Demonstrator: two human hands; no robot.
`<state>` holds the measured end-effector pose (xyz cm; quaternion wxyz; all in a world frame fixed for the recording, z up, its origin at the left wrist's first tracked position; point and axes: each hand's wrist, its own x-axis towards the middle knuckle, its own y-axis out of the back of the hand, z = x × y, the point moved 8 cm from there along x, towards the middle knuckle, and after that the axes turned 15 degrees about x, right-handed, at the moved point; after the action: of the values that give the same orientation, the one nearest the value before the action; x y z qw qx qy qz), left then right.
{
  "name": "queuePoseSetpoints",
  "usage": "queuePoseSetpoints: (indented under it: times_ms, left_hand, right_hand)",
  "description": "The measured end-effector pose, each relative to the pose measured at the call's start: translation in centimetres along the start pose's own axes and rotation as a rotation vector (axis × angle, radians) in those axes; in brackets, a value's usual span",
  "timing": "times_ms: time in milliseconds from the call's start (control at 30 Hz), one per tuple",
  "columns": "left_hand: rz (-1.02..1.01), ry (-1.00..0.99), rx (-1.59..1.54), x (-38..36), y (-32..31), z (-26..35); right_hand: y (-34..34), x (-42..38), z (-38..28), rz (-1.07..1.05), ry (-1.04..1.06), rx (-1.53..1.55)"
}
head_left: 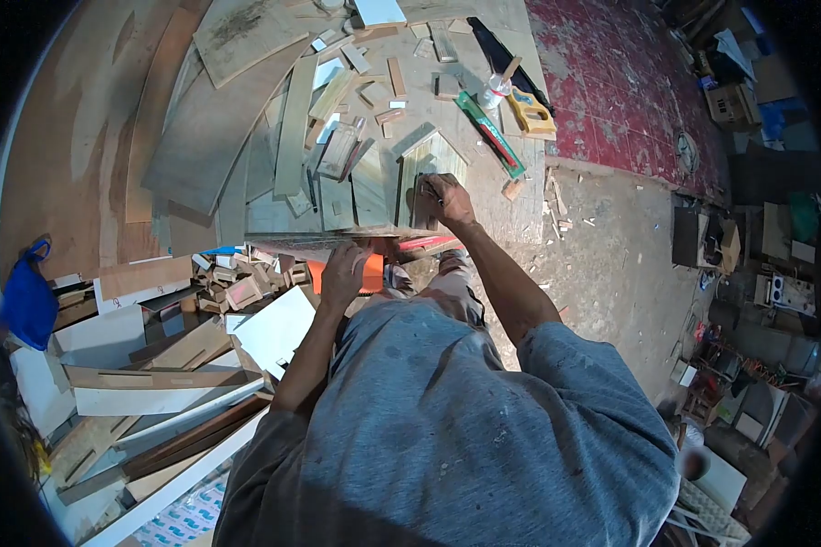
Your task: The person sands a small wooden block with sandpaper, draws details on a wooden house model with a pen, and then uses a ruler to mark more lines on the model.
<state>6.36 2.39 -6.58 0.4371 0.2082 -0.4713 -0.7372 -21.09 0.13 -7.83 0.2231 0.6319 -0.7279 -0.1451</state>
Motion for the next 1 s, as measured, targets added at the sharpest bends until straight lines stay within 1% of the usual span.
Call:
queuePoseSetpoints:
  times_ms: [100, 267, 333, 400, 467, 533, 567, 600, 633, 667, 700, 733, 767, 800, 833, 900, 933, 1000]
  left_hand:
    - [-0.014, 0.057, 0.001, -0.6, -0.7, -1.6]
    - [-0.031, 0.09, -0.012, -0.7, -0.4, -1.9]
    - [-0.025, 0.094, -0.022, -0.1, -0.2, -1.8]
    - [-0.018, 0.057, -0.059, 0.4, 0.1, -1.3]
    - [-0.007, 0.059, -0.07, 0.8, 0.3, -0.9]
    - [0.001, 0.061, -0.083, 1.6, 0.1, -0.3]
    - [-0.046, 0.09, -0.101, 2.1, -0.4, -0.4]
    - [-0.094, 0.121, -0.119, 2.6, -1.1, -0.4]
    - [-0.097, 0.12, -0.121, 3.3, -1.5, 0.1]
    - [-0.041, 0.082, -0.118, 4.2, -1.6, 1.1]
    - [0.015, 0.043, -0.115, 5.3, -1.7, 2.1]
    - [0.011, 0.038, -0.118, 6.5, -2.1, 2.9]
    - [-0.059, 0.037, -0.125, 7.9, -3.1, 3.7]
    - [-0.128, 0.037, -0.132, 9.0, -4.1, 4.5]
    - [-0.129, 0.032, -0.136, 10.0, -4.9, 5.3]
    - [-0.015, -0.007, -0.102, 11.6, -5.4, 7.0]
    - [-0.016, -0.01, -0.105, 12.1, -5.7, 7.5]
    - [-0.015, -0.029, 0.062, 13.3, -6.2, 8.4]
  right_hand:
    - [0.0, -0.1, 0.2, -0.004, -0.003, 0.005]
    - [-0.2, 0.0, -0.2, -0.042, 0.016, -0.002]
    - [-0.5, 0.0, 0.4, -0.06, -0.015, -0.04]
    - [-0.2, -0.1, 0.3, -0.02, 0.011, 0.0]
    - [0.3, -0.4, 0.0, 0.019, 0.032, 0.041]
    - [0.9, -0.6, -0.2, 0.024, -0.052, 0.073]
    - [1.1, -0.6, -0.6, 0.027, -0.052, 0.071]
    - [2.3, -0.9, -1.2, 0.14, -0.006, 0.088]
    - [3.5, -1.3, -1.8, 0.254, 0.039, 0.105]
    - [4.0, -1.8, -2.1, 0.257, 0.034, 0.102]
    - [5.1, -2.4, -2.6, 0.304, 0.018, 0.124]
    - [5.9, -3.2, -2.6, 0.351, 0.002, 0.146]
    - [6.4, -4.0, -2.5, 0.361, -0.043, 0.13]
    - [6.7, -4.9, -2.6, 0.365, -0.046, 0.126]
    - [7.2, -5.9, -2.5, 0.379, -0.062, 0.115]
    - [8.3, -8.2, -2.4, 0.391, -0.101, 0.092]
    - [8.8, -9.4, -2.6, 0.394, -0.103, 0.088]
    - [9.9, -11.5, -2.5, 0.418, -0.17, 0.041]
